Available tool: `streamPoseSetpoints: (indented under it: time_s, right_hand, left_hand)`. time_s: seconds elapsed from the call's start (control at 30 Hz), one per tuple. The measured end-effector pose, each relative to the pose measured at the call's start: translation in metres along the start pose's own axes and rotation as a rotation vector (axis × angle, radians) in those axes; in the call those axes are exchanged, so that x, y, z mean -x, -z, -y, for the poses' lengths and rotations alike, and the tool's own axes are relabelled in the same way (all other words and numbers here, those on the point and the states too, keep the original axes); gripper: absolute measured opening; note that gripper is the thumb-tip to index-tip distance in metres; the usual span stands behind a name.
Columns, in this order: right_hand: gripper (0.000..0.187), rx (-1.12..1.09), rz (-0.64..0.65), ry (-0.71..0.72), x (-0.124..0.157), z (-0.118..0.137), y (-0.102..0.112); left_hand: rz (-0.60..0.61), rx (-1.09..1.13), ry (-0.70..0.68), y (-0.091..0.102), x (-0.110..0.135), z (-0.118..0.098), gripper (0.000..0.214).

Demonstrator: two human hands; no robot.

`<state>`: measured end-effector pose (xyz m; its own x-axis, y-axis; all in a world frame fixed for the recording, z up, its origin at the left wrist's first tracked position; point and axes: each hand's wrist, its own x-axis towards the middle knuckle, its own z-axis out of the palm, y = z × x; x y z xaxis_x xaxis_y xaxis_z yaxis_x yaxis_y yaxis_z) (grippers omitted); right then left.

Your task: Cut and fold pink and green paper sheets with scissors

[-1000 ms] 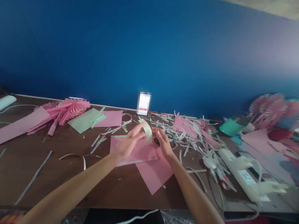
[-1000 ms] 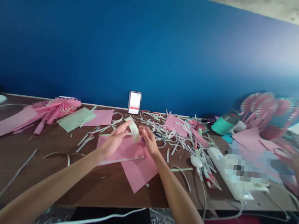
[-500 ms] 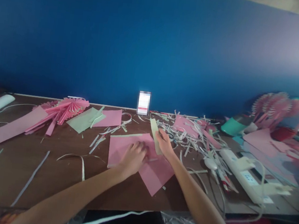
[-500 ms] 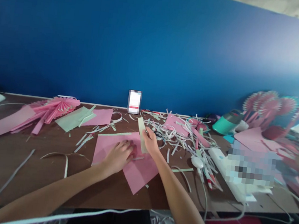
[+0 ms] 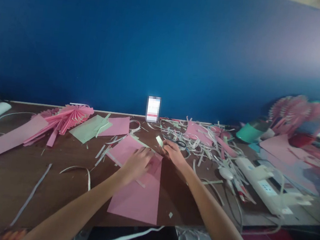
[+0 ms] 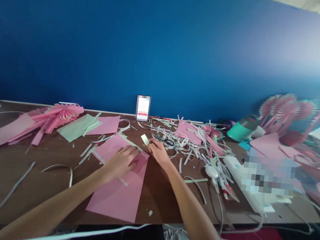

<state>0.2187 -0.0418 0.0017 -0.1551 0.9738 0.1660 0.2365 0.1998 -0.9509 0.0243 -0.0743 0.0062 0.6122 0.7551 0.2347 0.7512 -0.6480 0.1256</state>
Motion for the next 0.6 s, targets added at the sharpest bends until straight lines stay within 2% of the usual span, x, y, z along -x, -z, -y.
streamPoseSetpoints:
  time_s: [0.13,0.23,0.3,0.37,0.5,0.6]
  right_hand:
    - [0.031,0.145,0.058,-0.012,0.004,0.003,0.0]
    - [0.033,0.251,0.123,0.058,0.005,0.002,-0.003]
    - [0.033,0.323,0.112,0.111,0.005,0.001,-0.005]
    - [0.032,0.413,0.057,0.117,0.004,-0.002,-0.006]
    - [0.029,0.617,-0.159,0.116,0.003,-0.008,0.001]
    - [0.028,0.65,-0.203,0.132,0.002,-0.008,0.006]
  left_hand:
    - [-0.013,-0.013,0.066,-0.005,0.002,0.009,0.031]
    - [-0.025,-0.022,0.071,-0.009,0.004,0.012,0.03]
    - [-0.034,-0.015,0.057,-0.01,0.003,0.013,0.031]
    - [-0.042,0.001,0.047,-0.01,0.003,0.014,0.032]
    - [-0.039,0.054,0.04,-0.011,0.003,0.015,0.032]
    - [-0.018,0.068,0.057,-0.01,0.003,0.014,0.033]
